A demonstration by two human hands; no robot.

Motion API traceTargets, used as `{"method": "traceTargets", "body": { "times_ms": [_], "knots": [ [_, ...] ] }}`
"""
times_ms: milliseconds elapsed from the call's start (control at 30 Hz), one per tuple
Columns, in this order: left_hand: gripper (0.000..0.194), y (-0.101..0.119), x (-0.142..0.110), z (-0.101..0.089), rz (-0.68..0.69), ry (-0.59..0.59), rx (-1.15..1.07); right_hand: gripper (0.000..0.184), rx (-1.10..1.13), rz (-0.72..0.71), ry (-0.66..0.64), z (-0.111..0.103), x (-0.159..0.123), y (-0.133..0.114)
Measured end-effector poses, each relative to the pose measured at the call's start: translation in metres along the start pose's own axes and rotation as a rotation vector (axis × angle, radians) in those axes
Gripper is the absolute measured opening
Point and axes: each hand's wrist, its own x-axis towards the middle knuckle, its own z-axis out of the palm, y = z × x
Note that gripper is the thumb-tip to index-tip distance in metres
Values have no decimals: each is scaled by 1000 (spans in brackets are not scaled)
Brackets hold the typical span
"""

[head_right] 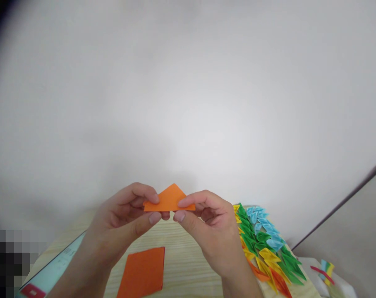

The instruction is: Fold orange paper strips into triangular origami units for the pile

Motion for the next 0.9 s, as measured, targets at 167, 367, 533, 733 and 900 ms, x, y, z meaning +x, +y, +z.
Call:
{"method": "traceTargets", "body": {
  "times_ms": [167,367,533,733,900],
  "knots": [
    [14,-3,-1,0,43,53,134,10,-106,-18,24,-3,-1,0],
    [11,2,0,6,65,77,175,10,-186,-16,62,-2,-2,-1],
    [10,5,1,9,66,71,177,13,-252,-30,101,0,-3,-1],
    [14,4,0,10,63,96,168,13,-215,-58,105,1,-3,4],
    [12,4,0,10,52,66,165,15,-196,-58,107,1,-3,5]
  ]
}}
